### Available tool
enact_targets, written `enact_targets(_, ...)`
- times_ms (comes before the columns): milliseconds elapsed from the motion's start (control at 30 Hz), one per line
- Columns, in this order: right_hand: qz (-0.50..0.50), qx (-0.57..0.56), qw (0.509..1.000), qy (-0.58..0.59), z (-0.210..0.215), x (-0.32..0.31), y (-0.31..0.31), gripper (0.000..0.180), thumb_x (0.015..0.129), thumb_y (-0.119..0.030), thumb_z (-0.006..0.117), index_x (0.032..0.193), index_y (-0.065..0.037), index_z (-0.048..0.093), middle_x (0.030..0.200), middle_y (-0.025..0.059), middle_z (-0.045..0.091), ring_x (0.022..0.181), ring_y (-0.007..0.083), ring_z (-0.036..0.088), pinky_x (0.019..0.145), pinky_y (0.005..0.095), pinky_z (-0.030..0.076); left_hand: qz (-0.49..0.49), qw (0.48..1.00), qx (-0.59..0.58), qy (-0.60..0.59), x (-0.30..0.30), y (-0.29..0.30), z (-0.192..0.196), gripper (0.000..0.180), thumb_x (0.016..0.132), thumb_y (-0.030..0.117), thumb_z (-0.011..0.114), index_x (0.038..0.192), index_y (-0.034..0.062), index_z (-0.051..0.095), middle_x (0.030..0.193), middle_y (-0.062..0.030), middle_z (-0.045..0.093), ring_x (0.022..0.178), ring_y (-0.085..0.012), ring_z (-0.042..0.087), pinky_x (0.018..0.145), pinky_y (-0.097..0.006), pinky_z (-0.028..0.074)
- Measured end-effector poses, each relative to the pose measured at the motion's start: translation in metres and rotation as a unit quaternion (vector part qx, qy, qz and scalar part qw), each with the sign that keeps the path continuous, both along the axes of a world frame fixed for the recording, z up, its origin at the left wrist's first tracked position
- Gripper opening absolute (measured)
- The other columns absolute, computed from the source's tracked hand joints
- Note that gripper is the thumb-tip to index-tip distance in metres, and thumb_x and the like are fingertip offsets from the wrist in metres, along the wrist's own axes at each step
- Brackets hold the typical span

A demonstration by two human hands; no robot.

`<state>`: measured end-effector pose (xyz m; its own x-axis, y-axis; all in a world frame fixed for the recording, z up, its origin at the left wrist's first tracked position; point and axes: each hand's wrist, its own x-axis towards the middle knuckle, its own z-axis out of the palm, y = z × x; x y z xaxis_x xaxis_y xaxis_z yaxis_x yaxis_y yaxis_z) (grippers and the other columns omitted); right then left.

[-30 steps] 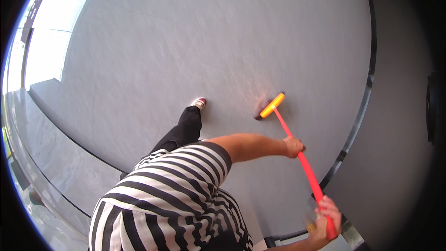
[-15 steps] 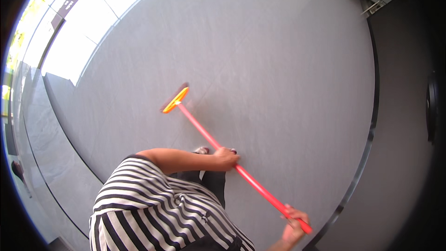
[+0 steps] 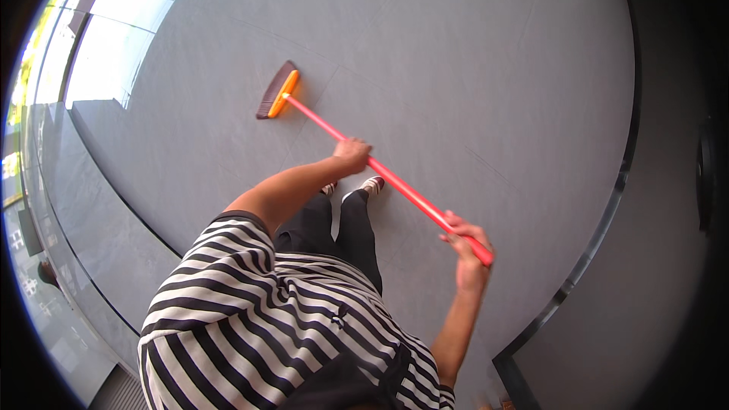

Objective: The person sweeps a large tiled floor using a broom and a dustpan.

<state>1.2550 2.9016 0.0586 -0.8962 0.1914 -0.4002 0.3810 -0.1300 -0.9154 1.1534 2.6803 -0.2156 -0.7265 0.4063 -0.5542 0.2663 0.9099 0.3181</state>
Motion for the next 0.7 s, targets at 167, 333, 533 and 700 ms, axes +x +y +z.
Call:
enact_targets(167, -0.068, 0.268, 0.961, -0.010, 0.160, 0.058, 0.106, 0.010, 0.069, -0.002, 0.052, 0.078, 0.003, 0.053, 0.096, 0.0237, 0.057, 0.100, 0.0361, 0.054, 0.066, 0.0373, 0.053, -0.121, 0.975, 0.178, -0.058, 0.039, 0.228, 0.123, 0.020, 0.077, 0.026, 0.057, 0.095, 0.0171, 0.060, 0.091, -0.0025, 0.061, 0.097, -0.0218, 0.054, 0.072, -0.044, 0.041)
enact_targets(333, 0.067, 0.492, 0.866, 0.057, 0.205, 0.070, 0.089, 0.010, 0.068, -0.001, 0.048, 0.077, 0.002, 0.052, 0.089, 0.0194, 0.057, 0.096, 0.0329, 0.056, 0.067, 0.0325, 0.049, -0.212, 0.890, 0.378, -0.143, 0.065, 0.326, 0.171, 0.021, 0.075, 0.021, 0.056, 0.094, 0.0124, 0.058, 0.094, -0.0061, 0.059, 0.096, -0.0232, 0.055, 0.075, -0.040, 0.044)
enact_targets(533, -0.007, 0.505, 0.825, 0.254, 0.242, 0.075, 0.069, 0.017, 0.081, -0.009, 0.053, 0.073, 0.005, 0.049, 0.072, 0.0260, 0.057, 0.075, 0.0394, 0.060, 0.066, 0.0439, 0.053, -0.309, 0.856, 0.413, -0.033, 0.064, 0.326, 0.235, 0.019, 0.072, 0.018, 0.057, 0.089, 0.0095, 0.056, 0.081, -0.0043, 0.060, 0.090, -0.0223, 0.056, 0.061, -0.037, 0.046)
enact_targets(700, -0.068, 0.339, 0.896, 0.278, 0.220, 0.076, 0.107, 0.015, 0.079, -0.010, 0.052, 0.075, 0.005, 0.050, 0.077, 0.0266, 0.058, 0.081, 0.0420, 0.059, 0.069, 0.0471, 0.052, -0.288, 0.907, 0.305, 0.035, 0.007, 0.233, 0.211, 0.021, 0.071, 0.021, 0.061, 0.088, 0.0090, 0.055, 0.077, -0.0023, 0.060, 0.088, -0.0222, 0.056, 0.059, -0.035, 0.047)
